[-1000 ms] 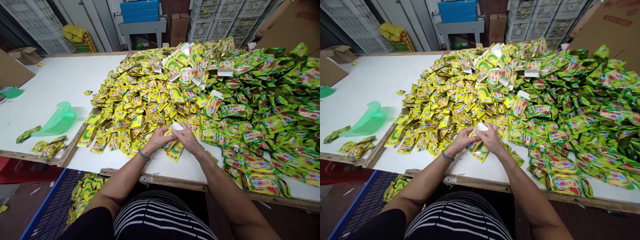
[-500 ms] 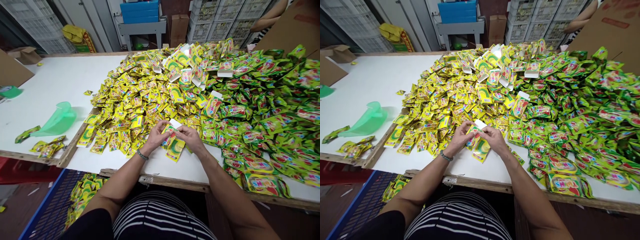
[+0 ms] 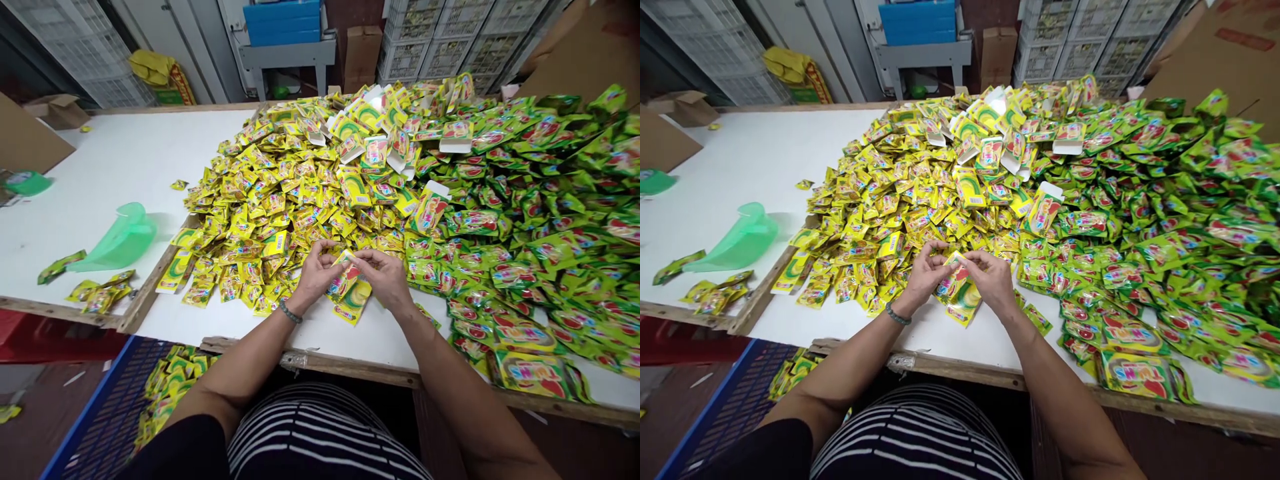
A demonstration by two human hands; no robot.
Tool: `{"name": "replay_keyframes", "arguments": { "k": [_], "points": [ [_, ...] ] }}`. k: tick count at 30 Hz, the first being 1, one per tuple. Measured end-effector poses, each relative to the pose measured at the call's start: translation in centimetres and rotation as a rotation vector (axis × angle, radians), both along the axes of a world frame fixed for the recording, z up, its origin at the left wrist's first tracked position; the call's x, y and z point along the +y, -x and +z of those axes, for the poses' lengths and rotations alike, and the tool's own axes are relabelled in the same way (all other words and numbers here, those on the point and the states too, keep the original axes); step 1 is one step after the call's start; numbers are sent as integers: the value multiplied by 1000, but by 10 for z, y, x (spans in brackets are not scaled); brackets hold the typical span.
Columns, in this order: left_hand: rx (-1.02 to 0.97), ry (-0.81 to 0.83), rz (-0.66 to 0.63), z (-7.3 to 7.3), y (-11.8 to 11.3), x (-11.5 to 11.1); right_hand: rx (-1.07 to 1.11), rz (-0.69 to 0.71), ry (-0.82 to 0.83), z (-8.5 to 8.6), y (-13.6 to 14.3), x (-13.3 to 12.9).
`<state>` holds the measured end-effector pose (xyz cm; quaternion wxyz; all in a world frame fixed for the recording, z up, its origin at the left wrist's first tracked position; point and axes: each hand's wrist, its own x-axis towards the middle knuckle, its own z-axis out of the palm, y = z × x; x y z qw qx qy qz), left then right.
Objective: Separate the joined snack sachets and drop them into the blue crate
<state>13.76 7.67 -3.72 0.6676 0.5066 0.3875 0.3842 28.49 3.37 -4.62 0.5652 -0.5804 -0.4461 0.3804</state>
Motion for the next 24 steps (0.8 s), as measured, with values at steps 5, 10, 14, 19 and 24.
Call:
{"name": "replay_keyframes", "arguments": {
  "k": [5,10,14,19,24],
  "points": [
    [-2,-42,-82,4,4,0,307,94,90,-6,-10,2],
    [-44,-31,-92,9,7,-1,294,227,160,0,-19,0],
    [-113,-13,-34,9,6,-1,57,182,-21,9,-9,-7],
    [-160,15,18,8,5,0,-305,-37,-251,10,15,-13],
    [-148,-53,30,10,5,1,-90,-39,-146,1,11,-9]
  ]
}}
